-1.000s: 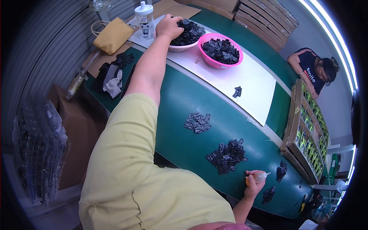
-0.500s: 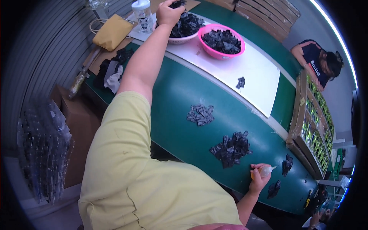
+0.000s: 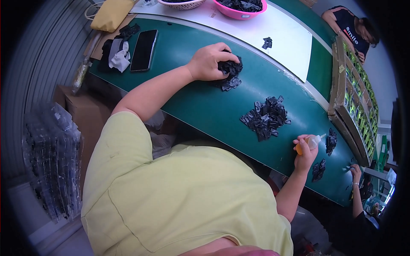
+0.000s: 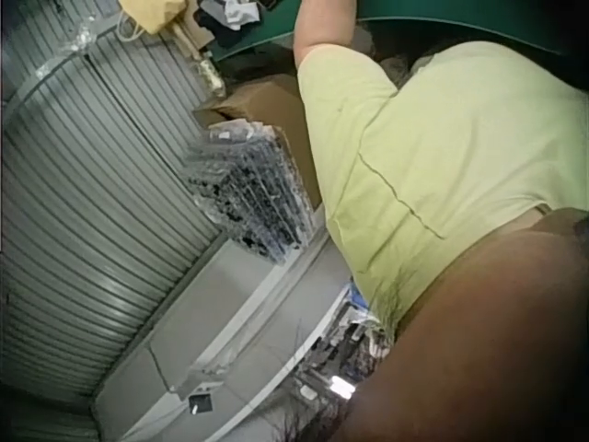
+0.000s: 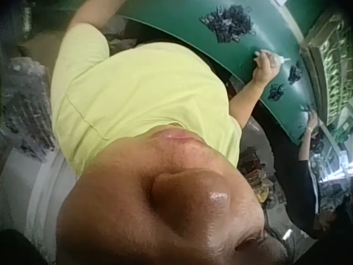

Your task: The person assembles small plastic toy cars by applying glue from a bottle and attaching various plastic components by hand on a factory assembly line.

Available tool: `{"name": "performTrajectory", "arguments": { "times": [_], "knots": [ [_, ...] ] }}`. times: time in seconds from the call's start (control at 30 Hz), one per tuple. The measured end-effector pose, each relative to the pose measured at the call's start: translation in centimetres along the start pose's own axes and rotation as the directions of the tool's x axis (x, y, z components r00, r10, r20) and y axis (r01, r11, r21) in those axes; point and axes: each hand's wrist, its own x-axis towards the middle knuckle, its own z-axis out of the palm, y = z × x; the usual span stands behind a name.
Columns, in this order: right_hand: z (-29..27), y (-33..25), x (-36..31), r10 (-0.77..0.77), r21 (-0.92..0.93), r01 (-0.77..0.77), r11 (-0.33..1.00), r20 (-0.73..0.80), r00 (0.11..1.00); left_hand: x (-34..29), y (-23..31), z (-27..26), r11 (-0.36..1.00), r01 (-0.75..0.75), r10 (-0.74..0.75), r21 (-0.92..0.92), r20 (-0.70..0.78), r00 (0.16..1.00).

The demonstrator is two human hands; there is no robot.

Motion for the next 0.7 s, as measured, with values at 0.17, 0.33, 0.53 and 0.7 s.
{"name": "performTrajectory", "arguments": {
  "times": [0.17, 0.33, 0.53, 0.7],
  "knots": [
    [0.1, -0.4, 0.7, -0.013, -0.153, 0.008, 0.988, -0.032, 0.999, -0.7, 0.7, -0.7, 0.983, -0.051, 0.03, 0.178, 0.12, 0.992],
    [0.5, -0.5, 2.3, -0.081, -0.513, -0.015, 0.859, -0.165, 0.983, -1.8, 0.6, -0.5, 0.982, -0.062, 0.028, 0.179, 0.186, 0.982],
    [0.5, 2.0, 4.6, -0.442, -0.487, 0.341, 0.804, -0.105, 0.891, -2.9, 1.5, -1.6, 0.981, -0.055, 0.016, 0.185, 0.204, 0.979],
    [0.2, 1.9, 3.4, -0.324, -0.531, 0.222, 0.818, -0.106, 0.94, -1.6, -0.4, -2.9, 0.99, 0.138, -0.131, 0.01, -0.256, 0.958]
  ]
}}
